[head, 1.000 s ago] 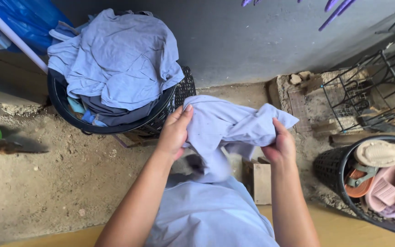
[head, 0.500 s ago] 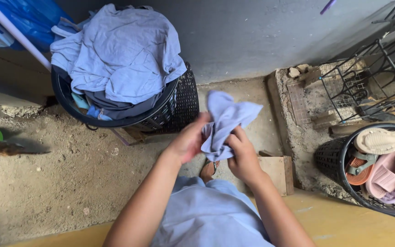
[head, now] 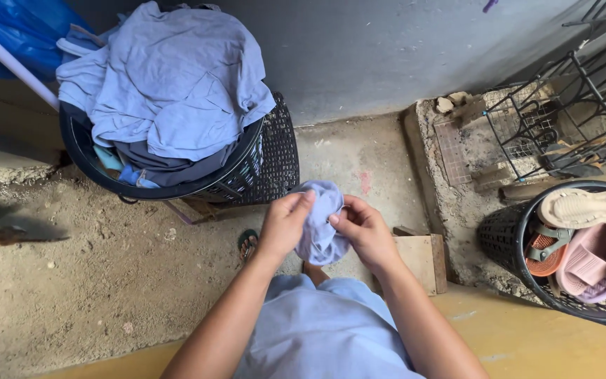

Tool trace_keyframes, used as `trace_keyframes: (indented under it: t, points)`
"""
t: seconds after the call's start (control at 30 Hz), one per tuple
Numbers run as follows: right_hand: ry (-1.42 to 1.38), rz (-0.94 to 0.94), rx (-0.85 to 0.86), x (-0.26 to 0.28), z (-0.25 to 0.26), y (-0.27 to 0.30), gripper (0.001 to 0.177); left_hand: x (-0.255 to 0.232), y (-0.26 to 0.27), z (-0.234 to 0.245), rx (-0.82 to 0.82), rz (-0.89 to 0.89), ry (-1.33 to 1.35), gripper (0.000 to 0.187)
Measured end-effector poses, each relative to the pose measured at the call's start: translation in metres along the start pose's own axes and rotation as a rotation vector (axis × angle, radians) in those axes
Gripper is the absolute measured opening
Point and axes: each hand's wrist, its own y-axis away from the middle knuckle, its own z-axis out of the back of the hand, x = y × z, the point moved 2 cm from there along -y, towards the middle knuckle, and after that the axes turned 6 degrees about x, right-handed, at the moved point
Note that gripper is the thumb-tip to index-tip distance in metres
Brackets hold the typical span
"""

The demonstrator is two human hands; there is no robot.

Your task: The person is hanging laundry to dry on a rack.

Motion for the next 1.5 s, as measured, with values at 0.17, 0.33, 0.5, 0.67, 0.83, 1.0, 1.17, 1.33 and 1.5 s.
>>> trace_keyframes:
  t: [0.17, 0.33, 0.5, 0.67, 0.83, 1.0, 1.17, 1.33, 1.5]
  points:
    - [0.066, -0.076, -0.055, -0.009, 0.032, -0.004, 0.029, 0.012, 0.012, 0.030, -0.395, 0.281, 0.227, 0.044]
    - [0.780, -0.245, -0.051, -0.012, 0.049, -0.016, 0.054, -0.001, 0.036, 0.049, -0.214, 0.157, 0.966, 0.045]
    - [1.339, -0.556, 0.116, -0.009, 0.020, -0.016, 0.089, 0.003, 0.045, 0.047, -0.103, 0.216, 0.911, 0.046]
    - [1.147, -0.077, -0.037, -0.025, 0.007, -0.023, 0.106, -0.009, 0.047, 0.029, -0.010, 0.247, 0.905, 0.046]
    - [0.826, 0.371, 0.084, -0.075, 0.023, -0.051, 0.066, -0.008, 0.048, 0.016, 0.267, 0.160, 0.813, 0.059]
    - [-0.463, -0.234, -0.003, -0.020, 0.017, -0.034, 0.032, -0.054, 0.041, 0.033, 0.115, 0.358, -0.907, 0.109]
    - [-0.399, -0.265, 0.184, 0.016, 0.030, -0.005, 0.035, 0.009, 0.035, 0.051, 0.081, 0.281, -0.973, 0.031]
    - [0.014, -0.121, 0.315, 0.034, 0.022, -0.002, 0.058, 0.021, 0.023, 0.054, 0.103, 0.314, -0.359, 0.042]
    - [1.137, -0.051, 0.341, 0.051, -0.025, 0.003, 0.104, 0.018, 0.023, 0.023, 0.127, 0.286, -0.005, 0.051]
